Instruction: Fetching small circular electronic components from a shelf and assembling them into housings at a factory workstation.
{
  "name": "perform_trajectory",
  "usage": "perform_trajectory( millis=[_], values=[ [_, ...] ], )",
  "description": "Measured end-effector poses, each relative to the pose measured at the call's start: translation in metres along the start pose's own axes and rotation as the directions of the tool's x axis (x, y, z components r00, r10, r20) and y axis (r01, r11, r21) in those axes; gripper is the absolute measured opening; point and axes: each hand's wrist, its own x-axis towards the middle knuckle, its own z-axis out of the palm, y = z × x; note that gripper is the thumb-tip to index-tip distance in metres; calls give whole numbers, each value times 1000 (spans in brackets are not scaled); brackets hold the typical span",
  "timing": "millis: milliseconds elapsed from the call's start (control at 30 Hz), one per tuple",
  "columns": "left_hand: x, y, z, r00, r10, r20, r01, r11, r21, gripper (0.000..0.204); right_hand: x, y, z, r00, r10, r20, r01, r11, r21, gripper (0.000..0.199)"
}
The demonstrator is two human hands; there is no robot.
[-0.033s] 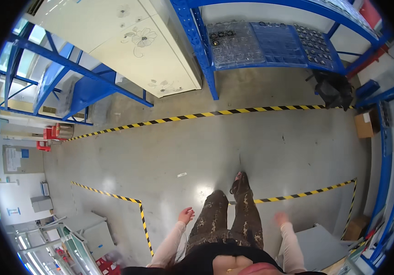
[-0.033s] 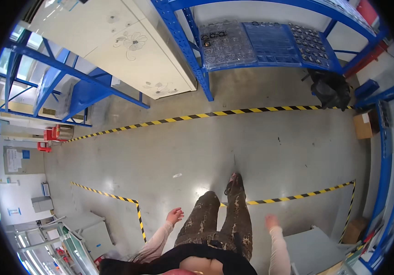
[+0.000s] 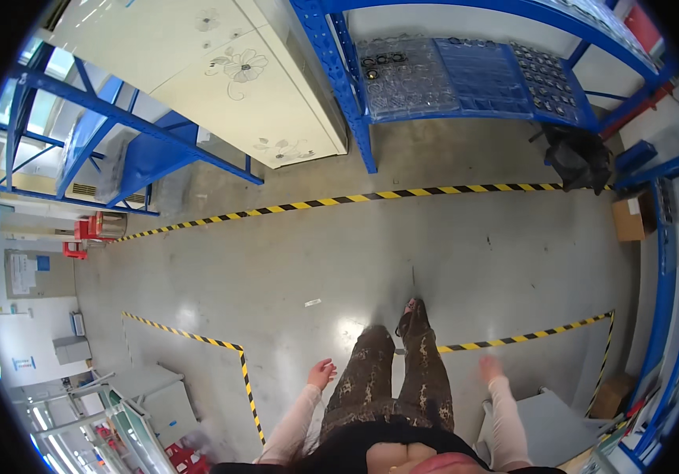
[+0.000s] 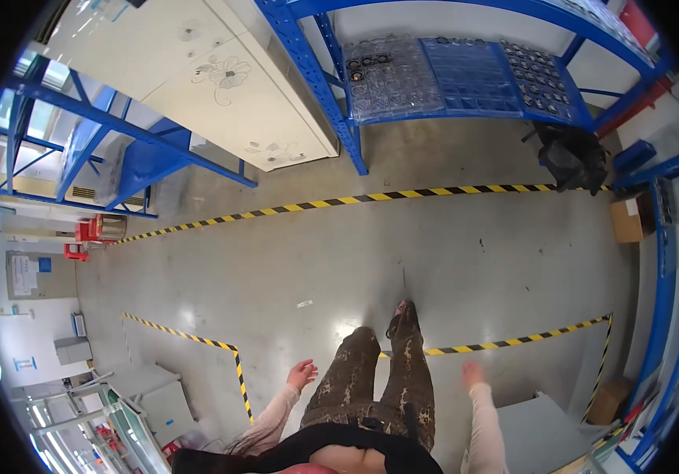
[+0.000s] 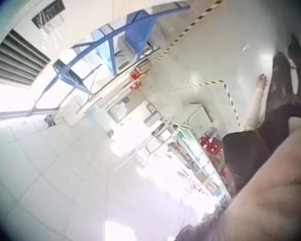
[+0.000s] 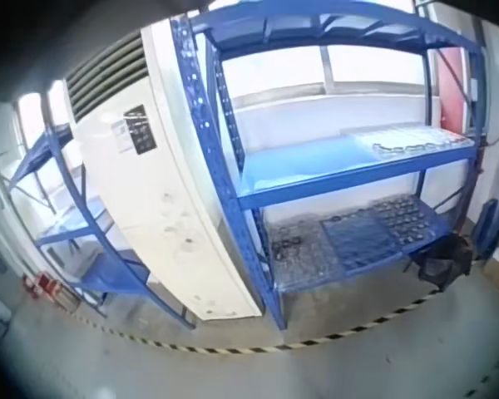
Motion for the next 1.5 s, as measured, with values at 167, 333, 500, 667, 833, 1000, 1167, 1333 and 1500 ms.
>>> perform_trajectory(
  millis=[167,333,500,667,833,1000,1167,1333,1500],
  values=[
    [11,39,36,999,-36,17,37,991,-127,38,176,-136,-115,996,30,-84,6,921,390,24],
    [37,69,46,995,-95,-17,89,974,-209,39,286,-283,-135,947,-320,19,319,948,11,27],
    [61,128,59,986,-158,-52,137,950,-279,39,368,-393,-153,903,-380,201,348,921,178,35],
    [67,165,69,991,-136,-22,122,943,-311,40,462,-498,-176,960,-145,241,-152,455,877,57],
    [66,172,94,982,-190,-12,171,908,-383,37,549,-547,-209,987,26,157,-159,108,981,65],
    [56,148,113,976,-217,-9,183,845,-502,36,590,-566,-220,970,156,184,-174,-77,982,57],
    [50,153,147,967,-255,6,214,799,-562,37,609,-565,-224,941,228,251,-187,-269,945,46],
    [43,155,165,958,-282,-47,222,838,-499,37,588,-580,-224,905,323,277,-193,-271,943,35],
    [49,163,183,973,-231,0,195,821,-537,37,589,-577,-225,896,349,274,-152,-340,928,33]
  ],
)
